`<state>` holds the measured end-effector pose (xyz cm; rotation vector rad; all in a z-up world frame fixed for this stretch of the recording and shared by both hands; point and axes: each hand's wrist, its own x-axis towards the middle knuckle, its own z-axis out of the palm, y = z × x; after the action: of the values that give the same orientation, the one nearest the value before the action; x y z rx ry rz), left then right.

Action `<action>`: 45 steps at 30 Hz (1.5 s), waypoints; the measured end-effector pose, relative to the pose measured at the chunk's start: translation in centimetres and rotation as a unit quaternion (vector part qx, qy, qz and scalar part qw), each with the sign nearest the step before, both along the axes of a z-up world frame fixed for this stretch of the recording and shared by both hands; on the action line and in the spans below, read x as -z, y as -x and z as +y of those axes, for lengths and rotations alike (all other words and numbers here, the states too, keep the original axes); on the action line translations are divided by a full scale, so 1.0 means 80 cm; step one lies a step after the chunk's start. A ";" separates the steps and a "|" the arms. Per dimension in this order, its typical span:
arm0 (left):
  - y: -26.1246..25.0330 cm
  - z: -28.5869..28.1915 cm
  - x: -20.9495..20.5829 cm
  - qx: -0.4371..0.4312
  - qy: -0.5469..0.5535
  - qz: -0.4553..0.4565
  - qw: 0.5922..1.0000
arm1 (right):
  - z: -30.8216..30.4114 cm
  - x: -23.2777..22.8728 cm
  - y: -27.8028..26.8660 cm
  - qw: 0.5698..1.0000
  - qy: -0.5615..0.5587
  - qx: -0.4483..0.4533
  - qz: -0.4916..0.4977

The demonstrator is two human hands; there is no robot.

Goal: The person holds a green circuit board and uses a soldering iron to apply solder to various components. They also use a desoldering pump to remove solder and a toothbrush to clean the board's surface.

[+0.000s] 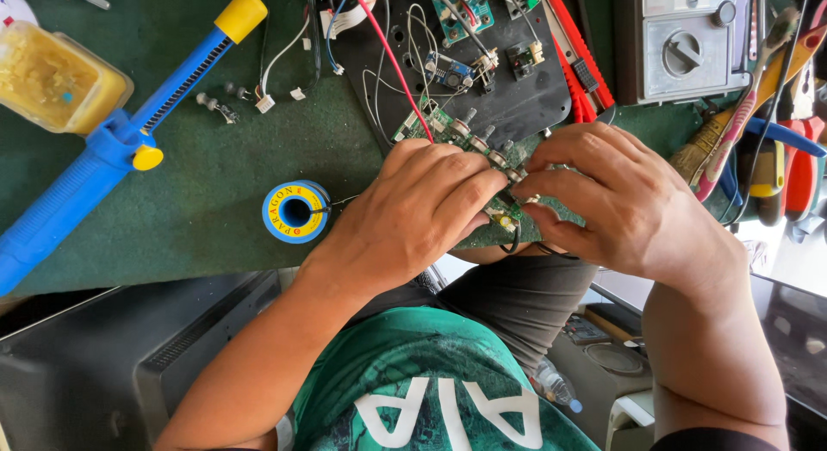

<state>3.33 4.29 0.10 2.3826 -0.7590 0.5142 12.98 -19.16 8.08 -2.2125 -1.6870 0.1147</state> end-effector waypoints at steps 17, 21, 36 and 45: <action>0.001 -0.002 -0.002 -0.009 0.007 -0.010 1.000 | 0.022 -0.007 0.033 0.990 0.048 0.062 -0.115; 0.001 -0.002 0.001 -0.008 0.009 -0.013 1.000 | 0.024 -0.006 0.026 0.990 0.042 0.046 -0.123; -0.003 -0.007 0.002 -0.004 0.060 -0.034 0.998 | -0.006 0.026 0.019 0.991 -0.122 0.054 -0.029; 0.078 -0.062 -0.028 -0.049 0.268 -0.074 0.959 | -0.031 0.033 0.113 0.940 -0.294 0.164 0.057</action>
<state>-2.88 -0.63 2.38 1.8937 -0.4843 0.8295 3.91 -21.64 5.44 -1.9357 -1.0784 -0.3015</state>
